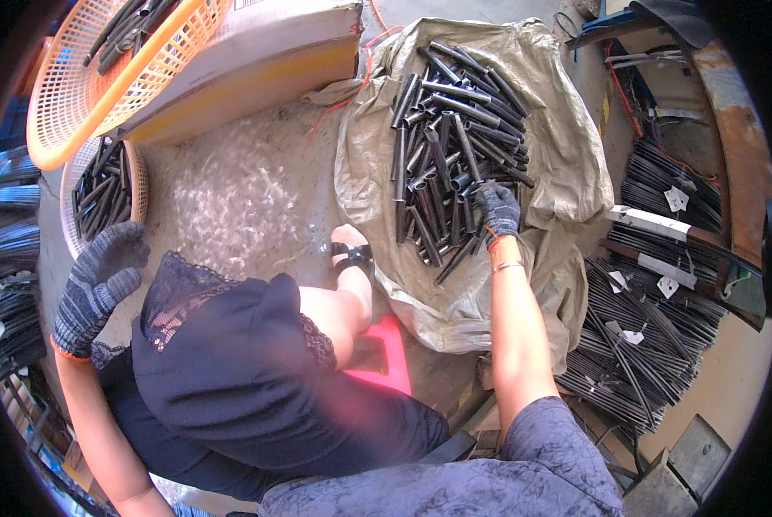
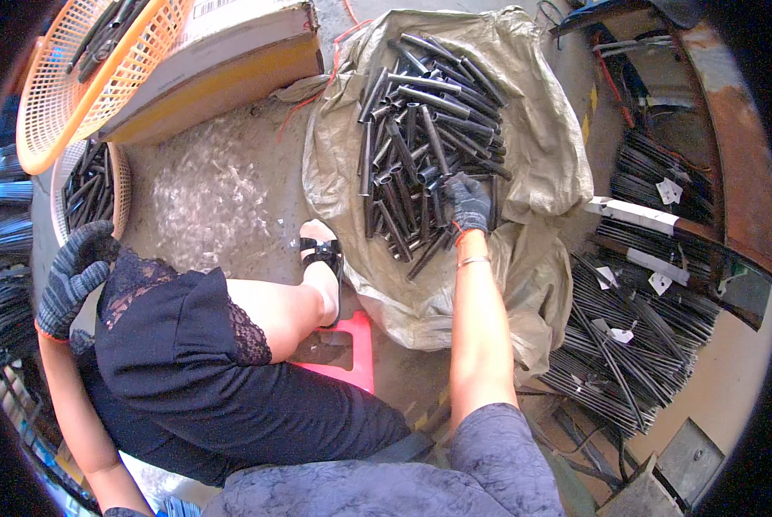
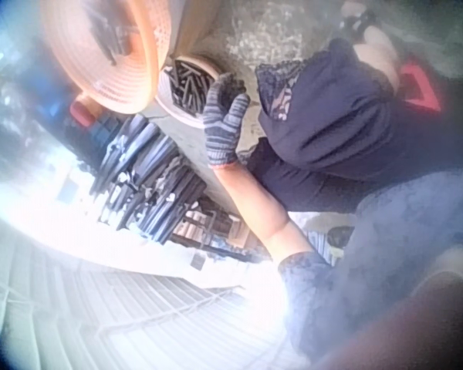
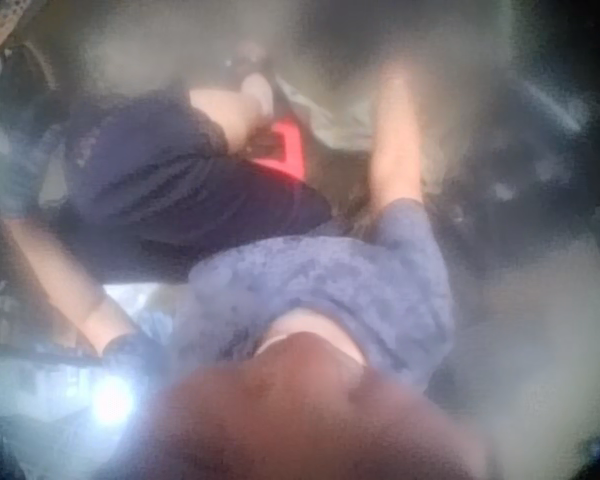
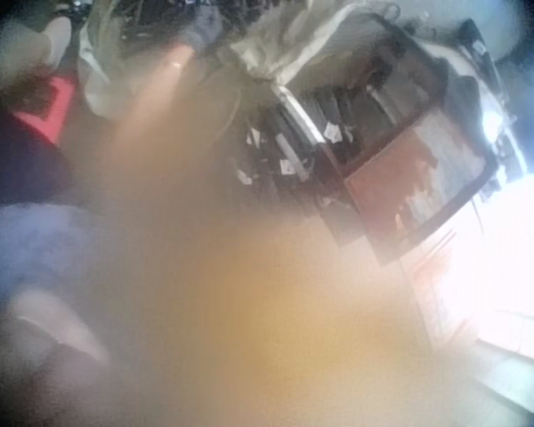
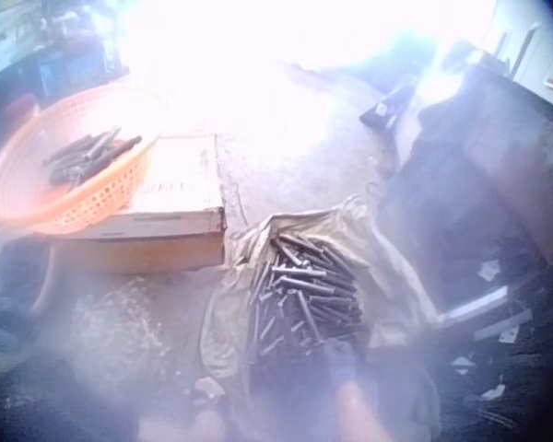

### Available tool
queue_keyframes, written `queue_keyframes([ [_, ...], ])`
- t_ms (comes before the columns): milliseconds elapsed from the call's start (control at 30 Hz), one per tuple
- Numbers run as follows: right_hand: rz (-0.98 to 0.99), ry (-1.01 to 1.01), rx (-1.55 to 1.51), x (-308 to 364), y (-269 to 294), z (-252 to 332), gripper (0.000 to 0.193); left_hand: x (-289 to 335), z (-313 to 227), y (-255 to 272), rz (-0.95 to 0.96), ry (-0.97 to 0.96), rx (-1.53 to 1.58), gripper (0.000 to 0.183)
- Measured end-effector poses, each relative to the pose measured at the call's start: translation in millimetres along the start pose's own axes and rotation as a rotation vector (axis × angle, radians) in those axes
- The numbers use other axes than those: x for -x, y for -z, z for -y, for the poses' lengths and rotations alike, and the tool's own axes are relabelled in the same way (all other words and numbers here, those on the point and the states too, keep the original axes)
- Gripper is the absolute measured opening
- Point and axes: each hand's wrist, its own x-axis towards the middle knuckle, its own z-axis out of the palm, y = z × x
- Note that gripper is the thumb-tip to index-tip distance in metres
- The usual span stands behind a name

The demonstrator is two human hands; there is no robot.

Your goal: The person picks up metal tubes from a plastic basket and a bag, looks at the open ends of the tubes, and places them into an orange basket.

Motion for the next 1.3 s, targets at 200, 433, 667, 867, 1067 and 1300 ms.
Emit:
queue_keyframes([
  [200, -0.062, 0.008, 1.148, -28.2, 71.4, 7.7, 0.030, 3.7, 7.1, 2.9, -0.023, 0.013, 0.008, 0.058],
  [433, 0.301, -0.150, 1.505, -33.9, 89.7, -49.4, 0.036, 2.2, 5.4, -2.7, -0.094, 0.020, 0.028, 0.057],
  [667, -0.031, -0.099, 0.750, 7.2, 90.3, -52.5, 0.015, 0.6, 2.4, 0.3, -0.012, 0.033, 0.040, 0.060],
  [867, -0.025, -0.006, 0.748, 73.7, 85.9, -96.7, 0.023, 2.4, 0.3, 1.7, -0.020, 0.002, 0.027, 0.059],
  [1067, -0.219, -0.206, 1.131, 48.8, 68.1, -113.2, 0.036, 4.5, -2.8, 2.4, -0.021, -0.015, -0.020, 0.057],
  [1300, -0.100, -0.100, 0.765, 81.6, 16.9, -46.8, 0.034, 31.4, -10.2, 4.6, -0.094, -0.084, -0.059, 0.056],
])
